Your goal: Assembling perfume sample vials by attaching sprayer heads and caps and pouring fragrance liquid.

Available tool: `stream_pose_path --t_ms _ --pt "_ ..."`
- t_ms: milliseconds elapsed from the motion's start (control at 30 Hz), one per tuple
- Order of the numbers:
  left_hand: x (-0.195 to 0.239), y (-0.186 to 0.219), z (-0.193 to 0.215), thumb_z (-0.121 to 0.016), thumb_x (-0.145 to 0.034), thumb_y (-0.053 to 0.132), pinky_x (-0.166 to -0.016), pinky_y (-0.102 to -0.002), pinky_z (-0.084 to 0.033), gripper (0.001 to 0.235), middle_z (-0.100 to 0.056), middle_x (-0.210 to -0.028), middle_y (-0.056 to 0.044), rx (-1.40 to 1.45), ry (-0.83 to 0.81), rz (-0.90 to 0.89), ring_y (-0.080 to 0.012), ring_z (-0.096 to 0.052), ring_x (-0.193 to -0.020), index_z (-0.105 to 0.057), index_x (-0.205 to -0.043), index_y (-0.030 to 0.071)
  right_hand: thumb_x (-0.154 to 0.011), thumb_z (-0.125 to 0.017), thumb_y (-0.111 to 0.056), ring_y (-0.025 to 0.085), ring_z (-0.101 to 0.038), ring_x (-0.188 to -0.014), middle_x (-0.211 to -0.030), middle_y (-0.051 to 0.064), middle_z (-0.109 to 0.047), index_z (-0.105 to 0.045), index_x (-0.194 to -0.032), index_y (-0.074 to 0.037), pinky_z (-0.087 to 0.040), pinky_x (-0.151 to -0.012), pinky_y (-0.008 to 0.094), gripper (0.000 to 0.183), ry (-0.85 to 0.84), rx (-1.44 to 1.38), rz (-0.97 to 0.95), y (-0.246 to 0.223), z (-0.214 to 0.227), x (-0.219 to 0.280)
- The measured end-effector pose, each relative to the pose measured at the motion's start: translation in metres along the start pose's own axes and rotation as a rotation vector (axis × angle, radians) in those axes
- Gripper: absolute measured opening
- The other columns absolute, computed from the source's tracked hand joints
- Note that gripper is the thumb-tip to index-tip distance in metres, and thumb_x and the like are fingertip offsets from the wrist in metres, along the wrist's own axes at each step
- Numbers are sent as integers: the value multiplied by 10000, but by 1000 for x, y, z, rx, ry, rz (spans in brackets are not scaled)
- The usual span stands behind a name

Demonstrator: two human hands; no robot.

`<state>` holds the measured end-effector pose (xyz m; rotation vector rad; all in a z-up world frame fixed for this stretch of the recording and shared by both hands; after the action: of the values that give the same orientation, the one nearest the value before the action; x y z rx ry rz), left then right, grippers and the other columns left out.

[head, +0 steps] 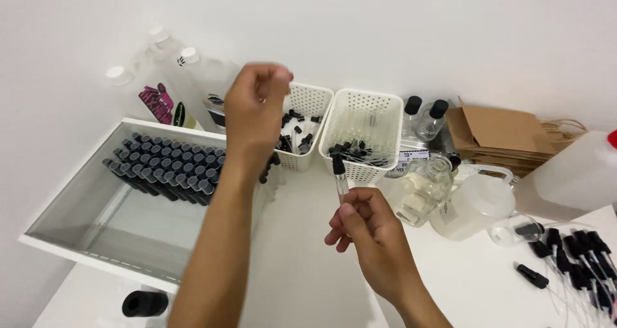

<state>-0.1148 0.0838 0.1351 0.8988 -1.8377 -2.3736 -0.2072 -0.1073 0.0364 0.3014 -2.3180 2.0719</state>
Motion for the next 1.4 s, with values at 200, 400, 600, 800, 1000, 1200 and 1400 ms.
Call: stream_pose_path --t_ms 200,400,600,800,1000,1200,1400 --pt "-79 -116 -37 -401 -853 -84 -690 -466 -482 595 -623 -1301 -61 -934 -552 117 -346 -599 -1085 -624 -1347 161 -989 -571 -172 267 -797 -711 -813 124 -716 -604 -1096 -49 -595 -636 355 167 2 102 -17 -5 0 2" --pt "-96 -218 -58 -585 -876 22 -819 -461 -567 245 -736 -1053 -70 -1505 -1072 -370 -318 -706 -1000 -706 -1037 162 -964 -612 -187 230 -827 -647 -740 115 -731 -622 -1072 -59 -610 -577 311 168 -18 173 49 21 -3 -5" --pt "-103 -247 -82 -638 -883 60 -799 -412 -562 227 -694 -1057 -49 -1576 -1258 -252 -271 -682 -983 -644 -1080 172 -942 -624 -295 174 -865 -720 -839 44 -769 -655 -1103 -133 -670 -672 317 231 4 307 -192 20 -14 -6" --pt "-107 -249 -96 -600 -933 63 -771 -436 -597 317 -619 -1195 -93 -1511 -1284 17 -304 -668 -1031 -591 -1242 131 -921 -643 -291 182 -866 -663 -784 43 -749 -678 -1073 -131 -660 -651 304 223 13 262 -140 33 -11 -11" --pt "-107 -260 -106 -611 -923 12 -784 -448 -603 346 -664 -1201 -101 -1467 -1216 27 -305 -689 -1033 -611 -1258 97 -921 -648 -292 180 -834 -646 -732 51 -746 -713 -1075 -125 -637 -629 291 237 13 267 -173 24 -14 -9" --pt "-120 -244 -102 -620 -918 123 -736 -440 -575 332 -609 -1222 -108 -1405 -1120 -32 -300 -656 -1023 -570 -1247 122 -935 -623 -300 146 -864 -677 -795 16 -753 -660 -1086 -151 -678 -685 290 216 -16 281 -128 28 -11 -10" --pt "-114 -143 -54 -419 -1030 197 -711 -373 -503 352 -738 -1110 -66 -786 -913 141 -197 -637 -785 -736 -1178 163 -979 -520 -284 165 -826 -693 -754 44 -734 -638 -1238 -158 -649 -627 284 311 -57 268 67 26 -9 -11"
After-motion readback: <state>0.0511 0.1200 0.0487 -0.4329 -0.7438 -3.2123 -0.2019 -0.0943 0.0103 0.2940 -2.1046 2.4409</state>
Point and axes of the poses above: each hand's wrist, its own x-axis away from the middle knuckle, its own z-axis out of the back of the hand, y = z × x, the point moved 2 cm from there along -x, towards the middle knuckle
